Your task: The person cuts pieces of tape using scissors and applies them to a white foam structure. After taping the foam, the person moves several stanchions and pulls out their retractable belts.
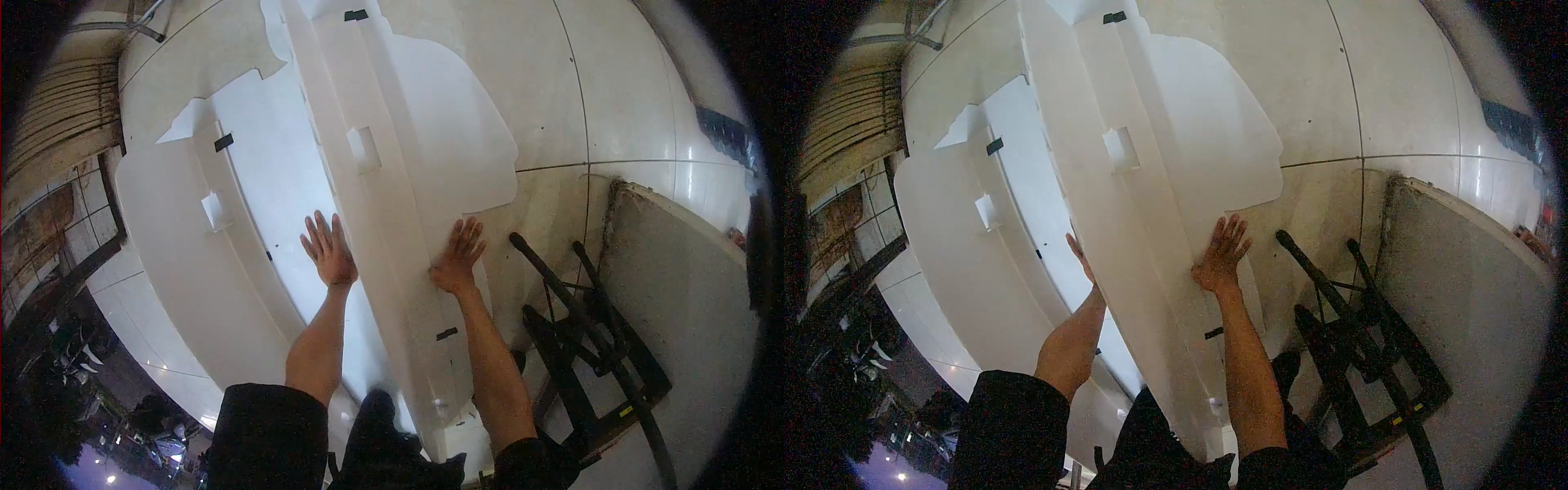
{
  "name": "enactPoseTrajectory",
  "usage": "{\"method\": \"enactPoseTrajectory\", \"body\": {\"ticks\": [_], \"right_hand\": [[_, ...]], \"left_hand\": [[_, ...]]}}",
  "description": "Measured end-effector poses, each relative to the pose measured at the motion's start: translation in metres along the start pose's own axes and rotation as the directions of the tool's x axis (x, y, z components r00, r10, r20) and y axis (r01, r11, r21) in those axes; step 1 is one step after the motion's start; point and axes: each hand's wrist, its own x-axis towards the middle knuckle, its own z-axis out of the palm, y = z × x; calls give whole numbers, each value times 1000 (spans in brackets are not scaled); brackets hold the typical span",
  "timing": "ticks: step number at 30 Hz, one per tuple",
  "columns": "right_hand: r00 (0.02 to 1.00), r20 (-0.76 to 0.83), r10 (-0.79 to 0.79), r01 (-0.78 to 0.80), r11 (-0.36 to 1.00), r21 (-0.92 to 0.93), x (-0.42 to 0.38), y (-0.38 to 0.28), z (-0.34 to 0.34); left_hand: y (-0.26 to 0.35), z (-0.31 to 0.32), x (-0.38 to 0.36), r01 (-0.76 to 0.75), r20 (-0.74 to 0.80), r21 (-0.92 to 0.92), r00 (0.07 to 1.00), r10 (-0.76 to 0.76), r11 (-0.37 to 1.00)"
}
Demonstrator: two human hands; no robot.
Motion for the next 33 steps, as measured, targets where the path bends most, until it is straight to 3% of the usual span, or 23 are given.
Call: {"method": "enactPoseTrajectory", "body": {"ticks": [1,2,8,19,23,26,33], "right_hand": [[1000,-7,-7,7,1000,-7,0,0,0],[1000,-1,-12,12,1000,-10,1,-1,1],[999,41,25,-22,998,-57,1,-4,4],[998,-61,11,-16,996,-89,2,-3,13],[996,27,89,-86,992,-90,2,-10,7],[999,-8,37,-37,996,-83,0,-8,12],[995,9,100,-99,990,-104,2,-9,9]], "left_hand": [[5,-1,1,-21,6,417,1000,20,909],[9,-3,1,-37,21,757,999,33,652],[18,-8,3,-46,-63,600,993,104,799],[22,-14,0,-17,-24,630,999,41,776],[18,-13,-1,-23,-35,611,998,56,791],[15,-14,-3,-35,-32,623,997,70,781],[10,-8,-3,-64,-62,617,990,130,784]]}}
